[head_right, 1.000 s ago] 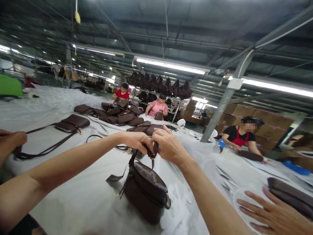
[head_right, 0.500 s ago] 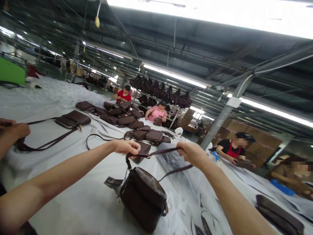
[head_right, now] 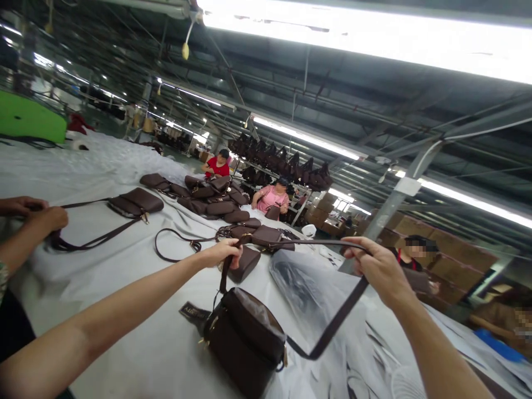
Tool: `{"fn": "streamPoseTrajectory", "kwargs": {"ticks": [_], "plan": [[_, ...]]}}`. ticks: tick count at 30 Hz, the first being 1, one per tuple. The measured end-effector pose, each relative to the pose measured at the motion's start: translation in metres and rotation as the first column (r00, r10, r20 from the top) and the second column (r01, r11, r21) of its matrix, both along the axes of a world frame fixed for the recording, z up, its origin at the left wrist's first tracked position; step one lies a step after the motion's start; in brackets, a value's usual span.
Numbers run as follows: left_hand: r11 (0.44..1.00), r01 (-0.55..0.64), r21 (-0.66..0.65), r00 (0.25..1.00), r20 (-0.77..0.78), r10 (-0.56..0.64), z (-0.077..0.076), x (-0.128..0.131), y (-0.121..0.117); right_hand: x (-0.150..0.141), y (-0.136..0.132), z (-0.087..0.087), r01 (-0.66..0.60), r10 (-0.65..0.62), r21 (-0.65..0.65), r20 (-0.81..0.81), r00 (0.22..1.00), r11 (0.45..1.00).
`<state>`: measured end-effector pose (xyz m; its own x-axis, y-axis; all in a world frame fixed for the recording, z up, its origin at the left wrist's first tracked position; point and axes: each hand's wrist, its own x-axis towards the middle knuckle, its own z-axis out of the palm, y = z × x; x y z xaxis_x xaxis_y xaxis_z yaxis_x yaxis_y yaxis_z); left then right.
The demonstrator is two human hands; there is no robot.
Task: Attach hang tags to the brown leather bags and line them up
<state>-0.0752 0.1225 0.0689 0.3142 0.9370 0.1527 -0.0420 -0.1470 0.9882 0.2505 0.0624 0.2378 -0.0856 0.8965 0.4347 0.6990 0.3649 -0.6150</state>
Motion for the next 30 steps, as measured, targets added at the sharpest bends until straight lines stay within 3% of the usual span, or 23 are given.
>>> {"fn": "streamPoseTrajectory", "kwargs": {"ticks": [2, 4, 7, 11, 15, 16, 18, 20, 22, 26, 30], "plan": [[0.987, 0.152, -0.048, 0.988, 0.031, -0.151, 0.004, 0.003, -0.008, 0.008, -0.005, -0.004, -0.086, 0.078, -0.164, -0.056, 0.995, 0.983], [0.962, 0.231, -0.146, 0.948, 0.257, -0.189, 0.012, 0.007, -0.006, 0.013, -0.011, -0.009, -0.165, 0.151, -0.334, -0.069, 0.986, 0.928], [0.937, 0.197, -0.288, 0.800, 0.599, 0.016, 0.024, 0.004, 0.013, 0.018, -0.023, -0.023, -0.272, 0.244, -0.530, -0.124, 0.962, 0.803], [0.928, 0.015, -0.371, 0.656, 0.704, 0.271, 0.020, -0.020, 0.041, 0.012, -0.039, -0.065, -0.327, 0.247, -0.690, -0.217, 0.945, 0.646], [0.915, -0.128, -0.381, 0.512, 0.765, 0.391, 0.004, -0.048, 0.047, 0.002, -0.039, -0.112, -0.219, 0.314, -0.798, -0.039, 0.948, 0.561], [0.917, -0.147, -0.372, 0.496, 0.774, 0.394, 0.002, -0.052, 0.045, 0.001, -0.036, -0.120, -0.186, 0.334, -0.810, 0.014, 0.942, 0.556], [0.926, -0.161, -0.340, 0.498, 0.782, 0.374, 0.001, -0.055, 0.040, 0.002, -0.029, -0.123, -0.139, 0.313, -0.778, 0.077, 0.947, 0.612], [0.948, -0.132, -0.288, 0.553, 0.773, 0.312, 0.006, -0.047, 0.033, -0.004, -0.022, -0.112, -0.129, 0.247, -0.688, 0.075, 0.966, 0.714], [0.972, -0.048, -0.228, 0.649, 0.733, 0.204, 0.014, -0.030, 0.026, -0.021, -0.016, -0.093, -0.169, 0.233, -0.614, 0.025, 0.972, 0.771], [0.975, 0.158, -0.155, 0.793, 0.608, -0.032, 0.027, 0.015, 0.010, -0.086, 0.000, -0.059, -0.370, 0.339, -0.566, -0.165, 0.926, 0.736], [0.960, 0.266, -0.084, 0.825, 0.535, -0.182, 0.026, 0.033, 0.000, -0.141, 0.024, -0.055, -0.423, 0.366, -0.488, -0.213, 0.906, 0.763]]}}
